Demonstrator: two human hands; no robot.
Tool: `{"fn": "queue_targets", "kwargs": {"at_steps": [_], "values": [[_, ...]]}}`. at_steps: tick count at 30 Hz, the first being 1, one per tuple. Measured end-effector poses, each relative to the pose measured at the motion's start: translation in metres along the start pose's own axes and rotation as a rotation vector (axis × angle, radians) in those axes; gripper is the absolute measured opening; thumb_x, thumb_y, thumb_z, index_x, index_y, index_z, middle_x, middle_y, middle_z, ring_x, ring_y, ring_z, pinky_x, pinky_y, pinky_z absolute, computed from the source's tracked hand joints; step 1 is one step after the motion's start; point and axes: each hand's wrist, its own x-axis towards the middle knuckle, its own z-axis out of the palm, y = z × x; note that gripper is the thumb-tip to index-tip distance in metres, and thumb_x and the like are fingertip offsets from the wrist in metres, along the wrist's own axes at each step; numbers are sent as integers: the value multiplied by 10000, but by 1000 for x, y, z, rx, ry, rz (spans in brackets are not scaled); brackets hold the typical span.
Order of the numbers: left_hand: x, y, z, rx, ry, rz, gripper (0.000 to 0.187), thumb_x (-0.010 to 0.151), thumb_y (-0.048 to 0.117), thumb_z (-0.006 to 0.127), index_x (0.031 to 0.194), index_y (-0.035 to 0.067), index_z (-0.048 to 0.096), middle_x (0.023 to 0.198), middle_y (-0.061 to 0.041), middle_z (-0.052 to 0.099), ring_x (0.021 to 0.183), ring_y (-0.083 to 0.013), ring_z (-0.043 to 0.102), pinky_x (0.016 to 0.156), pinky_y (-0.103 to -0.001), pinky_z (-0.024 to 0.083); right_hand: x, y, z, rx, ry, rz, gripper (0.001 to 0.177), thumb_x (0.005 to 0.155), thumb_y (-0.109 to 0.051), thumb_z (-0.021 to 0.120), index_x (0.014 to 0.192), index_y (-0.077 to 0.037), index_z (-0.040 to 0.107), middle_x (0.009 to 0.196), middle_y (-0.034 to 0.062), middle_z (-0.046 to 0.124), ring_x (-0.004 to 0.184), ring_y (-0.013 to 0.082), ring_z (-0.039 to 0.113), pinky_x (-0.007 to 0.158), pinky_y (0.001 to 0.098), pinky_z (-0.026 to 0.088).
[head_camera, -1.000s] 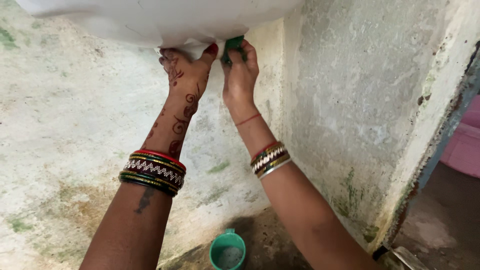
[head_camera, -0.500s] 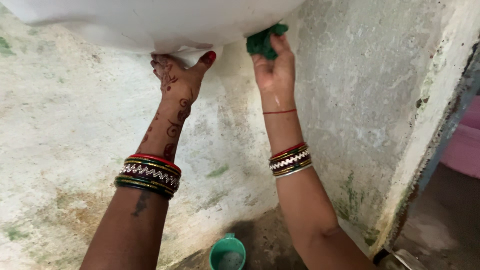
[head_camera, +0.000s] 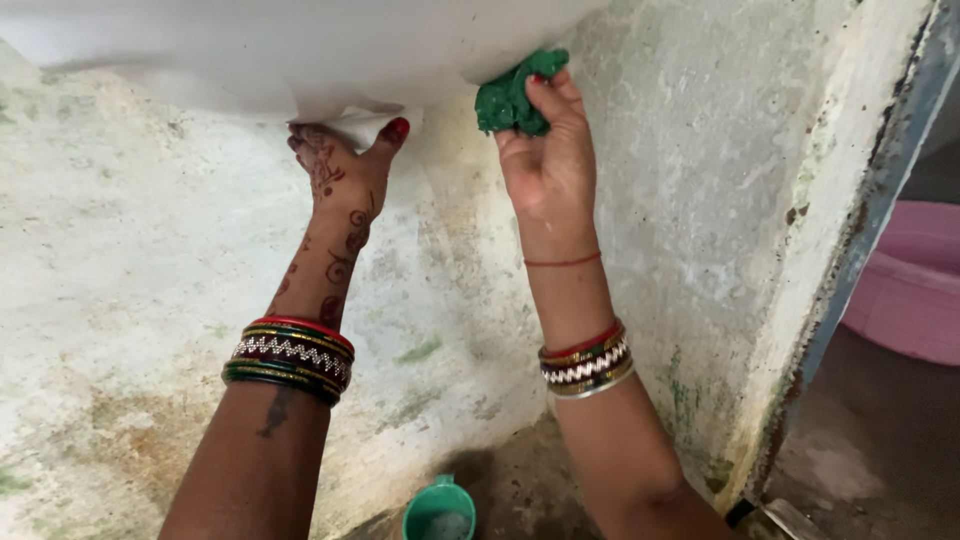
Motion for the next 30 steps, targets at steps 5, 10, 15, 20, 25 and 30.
{"fn": "queue_targets", "kwargs": {"at_steps": [5, 10, 15, 20, 25, 30], "values": [[-5, -6, 7, -35, 58, 48, 1310, 839, 621, 775, 1542, -139, -26, 1663, -317, 27, 1571, -400, 11, 1277, -397, 141, -55, 48, 66, -268, 2, -301, 276, 994, 68, 630, 1266, 18, 620, 1198, 123, 645, 1111, 229, 611, 1037, 384, 518], [-41, 7, 14, -47, 47, 131, 1119, 916, 448, 736, 1561, -135, 32, 1618, -375, 68, 1524, -448, 112, 1234, -376, 189, -53, 50, 62, -368, -35, -438, 248, 1016, 53, 640, 1260, 11, 646, 1188, 77, 660, 1096, 165, 608, 1032, 319, 512], [-100, 49, -10, -133, -139, 141, 885, 872, 402, 697, 1556, 0, 304, 1570, -236, 393, 1444, -344, 419, 1158, -366, 363, -15, 28, 24, -287, -3, -425, 238, 1008, 92, 649, 1232, 13, 642, 1157, 84, 650, 1056, 183, 608, 965, 345, 516], [-124, 86, -23, -249, -316, 293, 700, 894, 290, 676, 1502, 44, 433, 1531, -163, 494, 1414, -287, 484, 1105, -345, 416, 23, 5, 3, -165, 159, -231, 280, 936, 73, 612, 1197, -26, 631, 1109, 98, 669, 1001, 229, 639, 887, 384, 551], [-116, 97, -27, -408, -289, 495, 596, 975, 173, 674, 1494, -11, 447, 1532, -185, 521, 1444, -268, 488, 1158, -330, 403, 10, 10, 19, -305, 134, -347, 260, 965, 48, 597, 1211, -16, 652, 1160, 107, 669, 1040, 224, 638, 922, 383, 557], [-122, 102, -44, -449, -306, 337, 536, 931, 181, 660, 1429, 34, 528, 1411, -111, 620, 1266, -181, 604, 1014, -291, 483, -32, 35, 43, -722, 33, -651, 230, 1037, 14, 613, 1259, -17, 662, 1243, 57, 657, 1129, 152, 614, 1017, 303, 527]]}}
